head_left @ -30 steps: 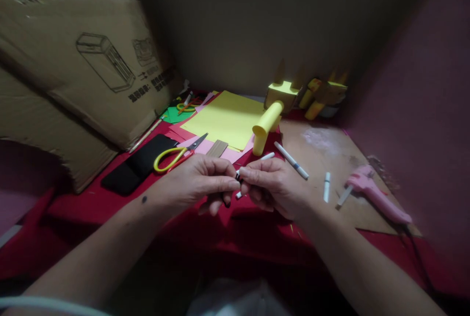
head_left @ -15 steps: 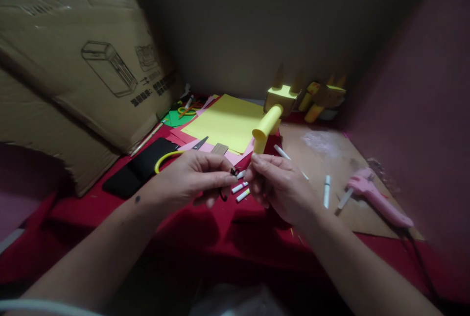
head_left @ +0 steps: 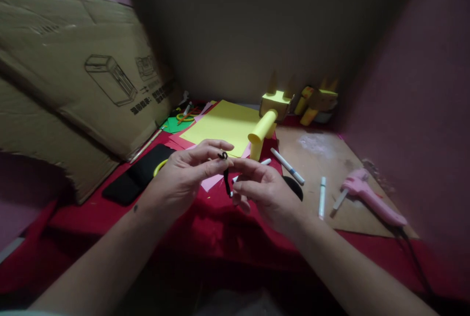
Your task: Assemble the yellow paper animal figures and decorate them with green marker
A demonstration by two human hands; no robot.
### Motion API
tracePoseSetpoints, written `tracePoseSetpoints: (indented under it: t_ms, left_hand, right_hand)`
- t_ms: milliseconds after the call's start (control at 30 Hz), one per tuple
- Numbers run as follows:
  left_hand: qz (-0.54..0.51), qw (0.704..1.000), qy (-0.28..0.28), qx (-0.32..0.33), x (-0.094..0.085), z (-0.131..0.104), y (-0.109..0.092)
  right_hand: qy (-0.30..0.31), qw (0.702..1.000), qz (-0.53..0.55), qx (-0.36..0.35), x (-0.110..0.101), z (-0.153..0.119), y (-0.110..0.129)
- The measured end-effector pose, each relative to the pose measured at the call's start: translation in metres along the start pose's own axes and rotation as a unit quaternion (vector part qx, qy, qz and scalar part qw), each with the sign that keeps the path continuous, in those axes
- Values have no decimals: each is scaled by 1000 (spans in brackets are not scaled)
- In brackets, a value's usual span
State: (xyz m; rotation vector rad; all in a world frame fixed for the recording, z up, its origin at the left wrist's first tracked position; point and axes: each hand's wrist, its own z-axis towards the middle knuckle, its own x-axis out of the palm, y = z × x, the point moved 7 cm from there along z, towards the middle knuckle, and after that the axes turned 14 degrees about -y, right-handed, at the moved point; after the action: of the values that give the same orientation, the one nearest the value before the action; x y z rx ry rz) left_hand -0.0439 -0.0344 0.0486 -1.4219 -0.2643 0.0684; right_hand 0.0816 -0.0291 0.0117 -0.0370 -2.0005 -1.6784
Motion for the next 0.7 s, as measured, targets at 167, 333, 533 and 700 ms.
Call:
tracePoseSetpoints:
  t_ms: [167, 333, 533, 700]
  left_hand:
    - [-69, 996, -30, -48, 0, 1, 6]
    - [-116, 991, -57, -31, -1, 3, 6]
    - [-212, 966, -146, -11, -14, 6, 17]
    - [-256, 950, -176, -25, -18, 6, 25]
  right_hand:
    - [2, 996, 40, 85, 4, 0, -13]
    - [-3, 993, 26, 113, 5, -2, -19]
    - [-36, 994, 27, 103, -1, -1, -16]
    - [-67, 995, 14, 77, -5, -1, -9]
